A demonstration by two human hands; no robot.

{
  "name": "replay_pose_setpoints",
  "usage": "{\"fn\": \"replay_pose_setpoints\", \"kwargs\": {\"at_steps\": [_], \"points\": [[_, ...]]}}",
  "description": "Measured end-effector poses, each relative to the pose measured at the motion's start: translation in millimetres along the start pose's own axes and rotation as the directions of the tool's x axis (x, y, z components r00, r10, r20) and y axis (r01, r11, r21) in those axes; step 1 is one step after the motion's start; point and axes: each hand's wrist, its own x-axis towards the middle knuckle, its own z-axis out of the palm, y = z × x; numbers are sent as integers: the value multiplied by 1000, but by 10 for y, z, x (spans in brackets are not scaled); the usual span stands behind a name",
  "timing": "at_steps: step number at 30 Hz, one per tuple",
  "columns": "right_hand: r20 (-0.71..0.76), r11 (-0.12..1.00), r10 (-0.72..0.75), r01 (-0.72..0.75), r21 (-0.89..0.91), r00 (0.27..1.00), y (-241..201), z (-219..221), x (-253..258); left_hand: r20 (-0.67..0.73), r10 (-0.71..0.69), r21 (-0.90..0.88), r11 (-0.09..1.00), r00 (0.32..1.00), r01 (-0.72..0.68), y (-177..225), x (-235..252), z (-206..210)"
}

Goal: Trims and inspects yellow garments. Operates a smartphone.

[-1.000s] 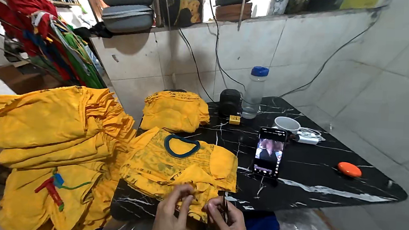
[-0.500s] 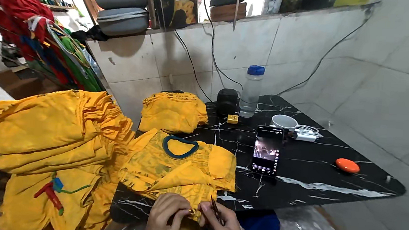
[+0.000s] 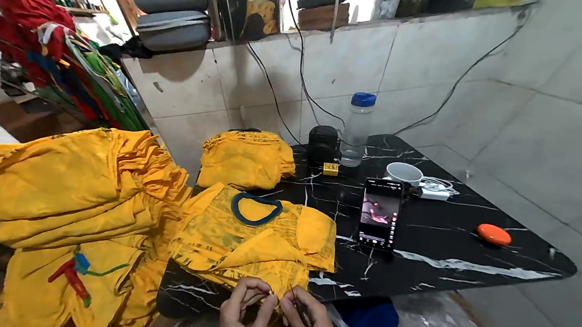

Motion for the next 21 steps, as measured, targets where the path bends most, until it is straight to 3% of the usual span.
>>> {"fn": "replay_pose_setpoints", "kwargs": {"at_steps": [2, 6, 14, 17, 19, 21], "points": [[12, 999, 26, -25, -22, 1000, 8, -17, -19, -51, -47, -65, 997, 998, 44, 25, -15, 57], [4, 994, 86, -86, -74, 996, -36, -27, -6, -76, -10, -62, 998, 997, 5, -5, -41, 103], [-3, 965, 138, -134, 224, 990, -7, -22, -8, 36, 31, 25, 999, 999, -32, -36, -73, 80], [-43, 989, 90, -84, 125, 995, -46, -23, -45, 130, 96, 200, 972, 987, -121, -55, -68, 118], [-38, 1000, 18, -17, 23, 999, -78, -20, -78, 99, 209, 332, 915, 973, -230, -136, -75, 137], [-22, 998, -35, 33, -51, 999, -106, -29, -106, 32, 280, 356, 894, 960, -272, -206, -81, 130]]}}
